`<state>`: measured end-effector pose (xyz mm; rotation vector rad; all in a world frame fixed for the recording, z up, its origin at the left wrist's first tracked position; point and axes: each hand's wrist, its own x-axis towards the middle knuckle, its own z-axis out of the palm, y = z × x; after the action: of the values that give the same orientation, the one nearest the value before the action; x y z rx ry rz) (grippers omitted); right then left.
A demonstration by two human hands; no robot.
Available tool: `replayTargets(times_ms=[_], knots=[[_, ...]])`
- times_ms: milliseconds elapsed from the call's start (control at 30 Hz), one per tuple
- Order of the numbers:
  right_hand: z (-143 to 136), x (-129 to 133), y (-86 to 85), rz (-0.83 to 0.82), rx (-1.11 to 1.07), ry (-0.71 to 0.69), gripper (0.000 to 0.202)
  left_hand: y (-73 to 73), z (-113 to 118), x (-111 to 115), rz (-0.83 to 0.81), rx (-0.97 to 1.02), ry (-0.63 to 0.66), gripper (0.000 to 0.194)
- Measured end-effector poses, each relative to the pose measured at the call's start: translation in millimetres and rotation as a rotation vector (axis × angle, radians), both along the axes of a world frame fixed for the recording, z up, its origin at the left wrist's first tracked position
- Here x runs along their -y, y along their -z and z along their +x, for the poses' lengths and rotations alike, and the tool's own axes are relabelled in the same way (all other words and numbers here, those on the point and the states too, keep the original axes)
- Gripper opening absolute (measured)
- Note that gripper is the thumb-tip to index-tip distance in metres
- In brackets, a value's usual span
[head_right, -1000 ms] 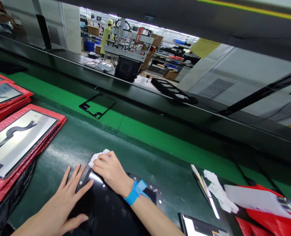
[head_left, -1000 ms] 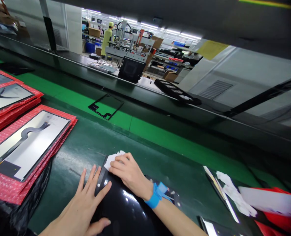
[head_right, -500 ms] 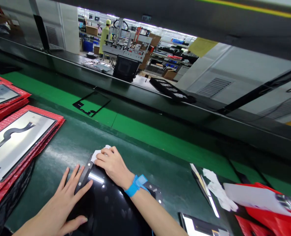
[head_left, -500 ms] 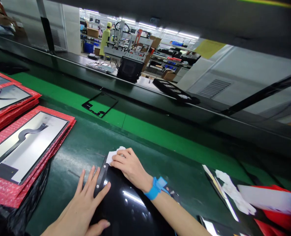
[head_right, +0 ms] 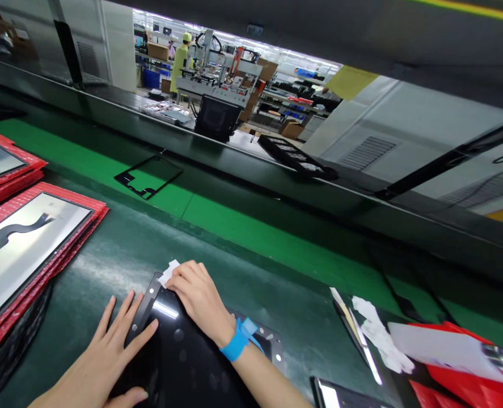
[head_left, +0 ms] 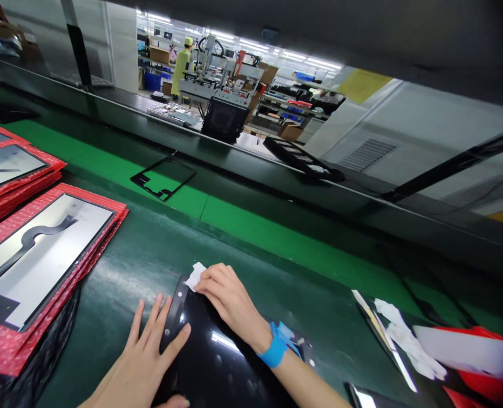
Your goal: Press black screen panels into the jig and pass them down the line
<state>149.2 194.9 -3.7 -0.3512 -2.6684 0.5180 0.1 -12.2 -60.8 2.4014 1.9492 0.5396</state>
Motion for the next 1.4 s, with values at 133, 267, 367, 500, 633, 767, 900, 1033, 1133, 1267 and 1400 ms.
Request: replayTargets(times_ms=[133, 267, 367, 500, 633, 767, 900, 1033, 1133, 1267, 1400], knots=[[-3, 4, 1.0, 0.163, 0.088, -0.059, 0.02, -4.2, -1, 0, -0.01, 0.0, -0.005, 0.09], [-5, 2, -0.8, 0.207, 0.107, -0.084, 0.023, -7.5, -2, -1, -0.022, -0.001, 0.002, 0.088], [-5, 3, -1.1, 0.182, 0.105, -0.079, 0.025, -7.5, -1, -1, -0.028, 0.011, -0.003, 0.086], [-6, 6, -2.1, 0.178, 0.104, -0.089, 0.026, -8.3, 0, -1, -0.042, 0.023, -0.014, 0.089], [-7, 7, -4.9, 0.201, 0.123, -0.166, 0.03, -11.6, 0, 0, -0.049, 0.016, -0.006, 0.088], [-8, 3, -4.3, 0.234, 0.136, -0.223, 0.033, -13.4, 0, 0, -0.045, 0.015, -0.008, 0.09], [-8, 0, -1.3, 0.246, 0.099, -0.182, 0.032, -16.9, 0, -1, -0.064, 0.014, -0.002, 0.091], [-7, 2, 1.1, 0.263, 0.107, -0.232, 0.033, -23.8, -1, -2, -0.055, -0.006, 0.01, 0.09], [-7, 2, 3.4, 0.283, 0.083, -0.193, 0.029, -27.6, -2, -3, -0.055, -0.017, 0.013, 0.088], [-5, 1, 5.3, 0.28, 0.068, -0.166, 0.03, -18.2, -1, -2, -0.062, -0.007, 0.017, 0.089], [-2, 3, 4.4, 0.243, 0.051, -0.214, 0.037, -4.7, -2, 5, -0.07, -0.011, 0.009, 0.098]])
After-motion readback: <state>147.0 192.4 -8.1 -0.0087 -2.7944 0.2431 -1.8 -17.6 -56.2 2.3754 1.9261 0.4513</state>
